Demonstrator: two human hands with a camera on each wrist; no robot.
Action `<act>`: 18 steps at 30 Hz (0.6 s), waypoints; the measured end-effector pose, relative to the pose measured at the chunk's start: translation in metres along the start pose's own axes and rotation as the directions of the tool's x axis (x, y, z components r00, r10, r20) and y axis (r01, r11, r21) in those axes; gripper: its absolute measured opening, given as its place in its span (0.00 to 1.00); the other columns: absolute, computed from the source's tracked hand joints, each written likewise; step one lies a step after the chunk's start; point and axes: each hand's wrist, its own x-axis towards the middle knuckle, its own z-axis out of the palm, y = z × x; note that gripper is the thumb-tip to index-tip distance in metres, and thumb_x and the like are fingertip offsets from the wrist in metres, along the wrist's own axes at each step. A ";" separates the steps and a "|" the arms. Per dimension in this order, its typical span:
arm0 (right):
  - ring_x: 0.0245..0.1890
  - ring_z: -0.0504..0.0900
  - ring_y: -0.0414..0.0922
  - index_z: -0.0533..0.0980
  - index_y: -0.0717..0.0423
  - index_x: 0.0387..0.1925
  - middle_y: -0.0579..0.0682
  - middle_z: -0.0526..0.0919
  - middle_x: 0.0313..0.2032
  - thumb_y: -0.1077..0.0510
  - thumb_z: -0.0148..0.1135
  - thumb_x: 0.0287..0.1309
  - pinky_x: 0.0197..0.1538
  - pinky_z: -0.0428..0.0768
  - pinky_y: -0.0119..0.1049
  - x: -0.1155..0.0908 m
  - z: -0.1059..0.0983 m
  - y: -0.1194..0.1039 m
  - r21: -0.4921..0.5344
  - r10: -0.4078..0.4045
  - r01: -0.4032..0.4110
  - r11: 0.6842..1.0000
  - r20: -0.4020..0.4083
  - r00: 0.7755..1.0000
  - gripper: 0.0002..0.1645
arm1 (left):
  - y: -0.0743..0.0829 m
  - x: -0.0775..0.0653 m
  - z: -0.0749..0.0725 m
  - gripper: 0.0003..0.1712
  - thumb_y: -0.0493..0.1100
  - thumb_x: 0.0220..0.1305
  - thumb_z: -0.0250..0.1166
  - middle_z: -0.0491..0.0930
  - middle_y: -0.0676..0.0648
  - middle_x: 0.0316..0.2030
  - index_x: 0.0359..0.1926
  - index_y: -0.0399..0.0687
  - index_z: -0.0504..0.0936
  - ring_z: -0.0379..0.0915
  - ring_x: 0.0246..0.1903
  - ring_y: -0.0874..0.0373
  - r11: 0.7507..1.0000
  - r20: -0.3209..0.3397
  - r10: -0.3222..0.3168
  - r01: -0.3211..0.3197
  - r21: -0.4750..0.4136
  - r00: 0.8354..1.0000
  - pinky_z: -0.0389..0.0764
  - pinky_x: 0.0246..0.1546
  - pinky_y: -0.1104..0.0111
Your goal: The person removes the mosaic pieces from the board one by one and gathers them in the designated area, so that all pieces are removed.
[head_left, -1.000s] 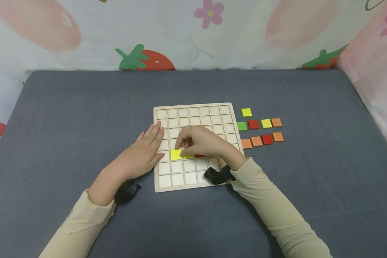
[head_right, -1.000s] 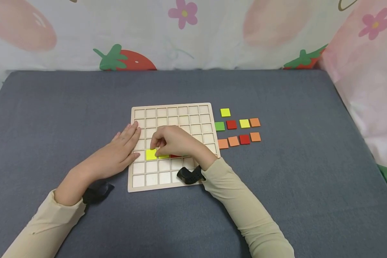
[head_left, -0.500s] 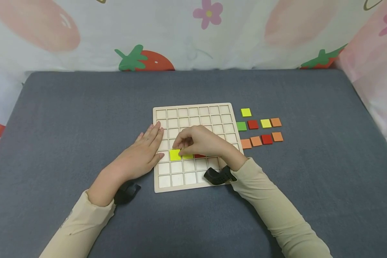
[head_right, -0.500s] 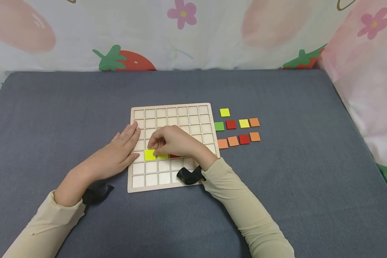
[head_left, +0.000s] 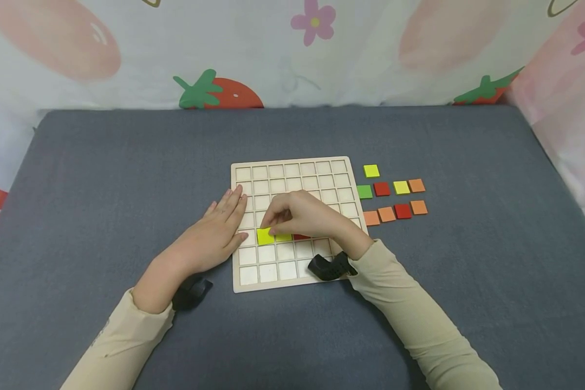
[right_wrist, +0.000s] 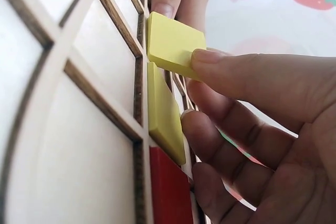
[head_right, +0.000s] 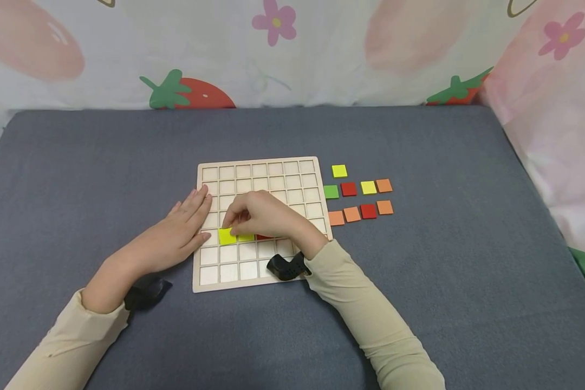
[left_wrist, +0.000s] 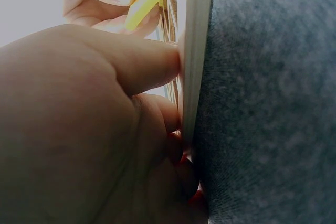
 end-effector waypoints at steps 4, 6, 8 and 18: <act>0.30 0.78 0.36 0.84 0.60 0.34 0.47 0.83 0.30 0.67 0.66 0.52 0.39 0.78 0.29 0.000 -0.001 0.000 -0.007 0.004 -0.004 1.000 0.000 1.000 0.06 | 0.000 0.000 0.000 0.38 0.46 0.72 0.48 0.33 0.36 0.73 0.71 0.30 0.42 0.27 0.71 0.45 1.000 -0.001 -0.002 0.002 -0.001 1.000 0.42 0.67 0.47; 0.30 0.78 0.36 0.84 0.60 0.34 0.47 0.84 0.30 0.67 0.66 0.52 0.39 0.78 0.30 0.000 -0.001 0.000 -0.004 0.005 -0.005 1.000 -0.006 1.000 0.06 | 0.000 0.000 0.001 0.38 0.46 0.72 0.48 0.33 0.36 0.72 0.71 0.30 0.43 0.27 0.71 0.44 1.000 -0.005 0.000 0.000 -0.002 1.000 0.43 0.67 0.47; 0.31 0.79 0.37 0.84 0.60 0.34 0.47 0.84 0.31 0.67 0.67 0.52 0.40 0.78 0.30 0.000 -0.002 0.001 0.003 0.004 -0.004 1.000 -0.016 1.000 0.06 | 0.000 -0.001 0.001 0.38 0.46 0.72 0.48 0.34 0.36 0.72 0.71 0.30 0.43 0.27 0.71 0.44 1.000 -0.009 0.001 -0.001 -0.003 1.000 0.43 0.67 0.47; 0.30 0.79 0.37 0.84 0.60 0.33 0.46 0.84 0.31 0.67 0.67 0.52 0.39 0.78 0.31 -0.003 -0.006 -0.002 0.026 0.044 -0.043 0.999 -0.065 0.997 0.05 | -0.001 0.000 0.001 0.39 0.47 0.72 0.48 0.33 0.37 0.73 0.72 0.32 0.42 0.27 0.71 0.45 1.000 0.000 -0.010 0.010 -0.007 1.000 0.43 0.67 0.48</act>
